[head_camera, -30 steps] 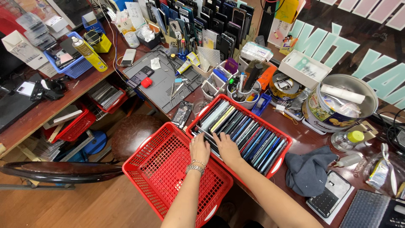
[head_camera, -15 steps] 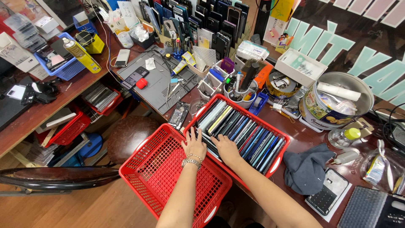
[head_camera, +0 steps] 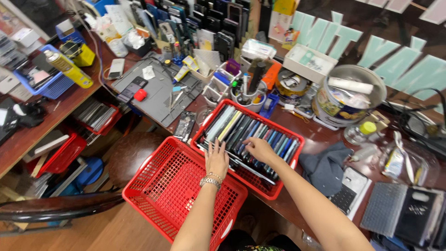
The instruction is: The person wipes multiple mobile phones with a gray cloth, handling them one at a time. They pick up each phone, wipe the front and back surfaces, and place them into a red basket. The process is repeated for several devices on a cluttered workbench.
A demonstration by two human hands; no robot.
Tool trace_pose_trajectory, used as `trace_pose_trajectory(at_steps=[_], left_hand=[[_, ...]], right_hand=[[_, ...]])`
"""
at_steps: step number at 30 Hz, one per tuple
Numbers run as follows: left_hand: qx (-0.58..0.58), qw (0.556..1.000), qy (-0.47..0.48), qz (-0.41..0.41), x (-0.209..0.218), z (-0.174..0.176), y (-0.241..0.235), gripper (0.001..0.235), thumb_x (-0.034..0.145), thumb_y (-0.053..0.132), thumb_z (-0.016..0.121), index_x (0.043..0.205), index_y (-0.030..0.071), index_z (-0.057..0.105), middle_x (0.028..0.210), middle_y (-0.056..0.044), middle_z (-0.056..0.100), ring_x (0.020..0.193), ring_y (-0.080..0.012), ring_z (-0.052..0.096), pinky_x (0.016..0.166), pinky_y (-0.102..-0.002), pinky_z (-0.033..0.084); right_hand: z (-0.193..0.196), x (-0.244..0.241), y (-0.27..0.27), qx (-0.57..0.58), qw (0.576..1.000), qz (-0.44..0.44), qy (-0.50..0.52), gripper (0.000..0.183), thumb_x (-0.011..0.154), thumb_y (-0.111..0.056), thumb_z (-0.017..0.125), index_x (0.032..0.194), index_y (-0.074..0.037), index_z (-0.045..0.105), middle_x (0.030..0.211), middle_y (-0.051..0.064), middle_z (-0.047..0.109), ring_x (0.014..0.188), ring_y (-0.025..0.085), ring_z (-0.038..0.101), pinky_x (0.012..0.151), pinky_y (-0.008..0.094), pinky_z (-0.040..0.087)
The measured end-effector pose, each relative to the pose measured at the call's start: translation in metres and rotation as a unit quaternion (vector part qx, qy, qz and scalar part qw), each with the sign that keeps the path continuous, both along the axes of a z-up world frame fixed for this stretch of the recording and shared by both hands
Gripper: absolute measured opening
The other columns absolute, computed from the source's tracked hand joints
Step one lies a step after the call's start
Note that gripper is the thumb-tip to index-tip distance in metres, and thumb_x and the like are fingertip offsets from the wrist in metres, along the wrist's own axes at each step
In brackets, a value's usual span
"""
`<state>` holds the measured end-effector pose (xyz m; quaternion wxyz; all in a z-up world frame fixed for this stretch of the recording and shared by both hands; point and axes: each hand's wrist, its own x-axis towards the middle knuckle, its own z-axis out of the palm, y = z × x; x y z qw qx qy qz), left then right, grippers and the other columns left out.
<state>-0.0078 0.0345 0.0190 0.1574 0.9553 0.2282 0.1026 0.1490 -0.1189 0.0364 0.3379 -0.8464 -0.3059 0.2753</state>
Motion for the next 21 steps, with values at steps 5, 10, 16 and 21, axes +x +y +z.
trace_pose_trajectory(at_steps=[5, 10, 16, 21], left_hand=[[-0.084, 0.983, -0.161, -0.028, 0.052, 0.011, -0.05, 0.041, 0.098, 0.021, 0.053, 0.135, 0.005, 0.062, 0.144, -0.019, 0.056, 0.139, -0.0386, 0.045, 0.118, -0.052, 0.031], [-0.244, 0.946, -0.186, -0.102, 0.105, 0.021, -0.125, 0.032, 0.1, 0.02, 0.055, 0.123, 0.003, 0.069, 0.122, -0.019, 0.07, 0.117, -0.0366, 0.064, 0.102, -0.045, 0.048], [-0.347, 0.915, -0.111, -0.172, 0.145, 0.016, -0.226, 0.031, 0.098, 0.02, 0.059, 0.123, 0.005, 0.071, 0.104, -0.02, 0.076, 0.098, -0.0335, 0.074, 0.086, -0.042, 0.057], [-0.558, 0.805, 0.04, -0.195, 0.168, -0.032, -0.306, 0.037, 0.097, 0.022, 0.055, 0.129, 0.007, 0.065, 0.114, -0.017, 0.077, 0.099, -0.0337, 0.073, 0.083, -0.04, 0.06]], right_hand=[[-0.006, -0.005, -0.031, 0.156, 0.985, -0.075, -0.029, 0.029, 0.093, -0.02, 0.067, 0.119, -0.008, 0.07, 0.099, 0.011, 0.078, 0.089, 0.021, 0.075, 0.081, 0.036, 0.058], [0.007, 0.002, -0.097, 0.157, 0.969, -0.192, 0.006, 0.029, 0.096, -0.02, 0.063, 0.122, -0.008, 0.069, 0.092, 0.014, 0.077, 0.081, 0.021, 0.071, 0.076, 0.036, 0.056], [-0.003, 0.012, -0.216, 0.163, 0.924, -0.344, -0.021, 0.031, 0.093, -0.021, 0.066, 0.121, -0.008, 0.07, 0.105, 0.008, 0.079, 0.093, 0.018, 0.073, 0.084, 0.033, 0.055], [-0.061, 0.013, -0.322, 0.16, 0.833, -0.529, -0.021, 0.035, 0.096, -0.025, 0.066, 0.124, -0.004, 0.066, 0.118, 0.012, 0.073, 0.108, 0.021, 0.069, 0.093, 0.034, 0.052]])
